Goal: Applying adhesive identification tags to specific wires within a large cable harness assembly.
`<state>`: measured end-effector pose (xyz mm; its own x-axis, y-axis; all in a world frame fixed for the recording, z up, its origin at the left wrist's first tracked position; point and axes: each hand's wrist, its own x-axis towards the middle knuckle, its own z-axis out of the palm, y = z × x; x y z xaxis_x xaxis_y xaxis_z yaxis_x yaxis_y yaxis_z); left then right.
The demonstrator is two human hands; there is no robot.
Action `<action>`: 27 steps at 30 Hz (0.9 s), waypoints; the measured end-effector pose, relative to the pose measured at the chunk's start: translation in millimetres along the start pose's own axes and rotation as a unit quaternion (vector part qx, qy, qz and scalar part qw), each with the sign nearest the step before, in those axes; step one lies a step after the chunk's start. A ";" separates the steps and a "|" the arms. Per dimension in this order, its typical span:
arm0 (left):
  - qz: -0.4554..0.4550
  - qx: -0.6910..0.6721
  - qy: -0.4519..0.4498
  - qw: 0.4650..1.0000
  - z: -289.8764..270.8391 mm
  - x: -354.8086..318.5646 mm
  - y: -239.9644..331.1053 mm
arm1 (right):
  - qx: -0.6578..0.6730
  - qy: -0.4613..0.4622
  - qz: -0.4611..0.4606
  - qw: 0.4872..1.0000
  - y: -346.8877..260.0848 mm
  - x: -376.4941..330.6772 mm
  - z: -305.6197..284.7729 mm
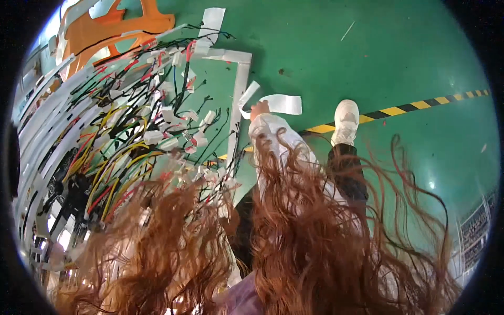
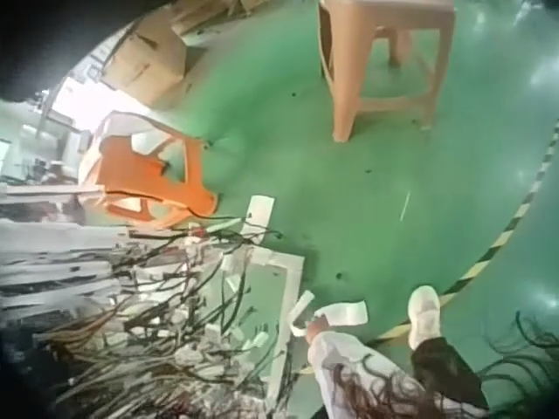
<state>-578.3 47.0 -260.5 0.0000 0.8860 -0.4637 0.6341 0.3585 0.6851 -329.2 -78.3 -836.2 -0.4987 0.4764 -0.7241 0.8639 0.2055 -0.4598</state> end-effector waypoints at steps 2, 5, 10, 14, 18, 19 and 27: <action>-0.009 -0.056 -0.031 0.998 3.5 11.4 1.4 | -0.021 0.080 0.045 0.996 40.9 -15.6 31.8; -0.032 -0.103 -0.053 0.993 -16.2 5.3 31.6 | -0.006 0.144 -0.021 0.989 33.5 -71.0 18.7; -0.036 -0.213 -0.084 0.973 -57.5 -43.5 121.5 | 0.217 0.208 -0.020 0.953 17.1 -222.6 -61.3; -0.001 -0.311 -0.055 0.949 -108.3 -151.7 215.5 | 0.391 0.287 -0.057 0.872 -32.1 -375.9 -181.4; 0.048 -0.410 -0.006 0.911 -145.9 -285.2 266.3 | 0.567 0.272 -0.100 0.771 -85.5 -496.8 -333.9; 0.054 -0.426 0.016 0.903 -149.7 -325.6 274.2 | 0.670 0.216 -0.101 0.703 -111.6 -525.5 -368.7; 0.135 -0.385 0.350 0.843 -81.8 -375.5 349.5 | 0.739 0.107 -0.466 0.475 -264.1 -677.0 -541.9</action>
<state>-420.0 -136.3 199.0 -0.5640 0.8253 0.0286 -0.0052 -0.0382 0.9993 -181.7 8.1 54.0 -0.4613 0.8753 0.1448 -0.7963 -0.3365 -0.5026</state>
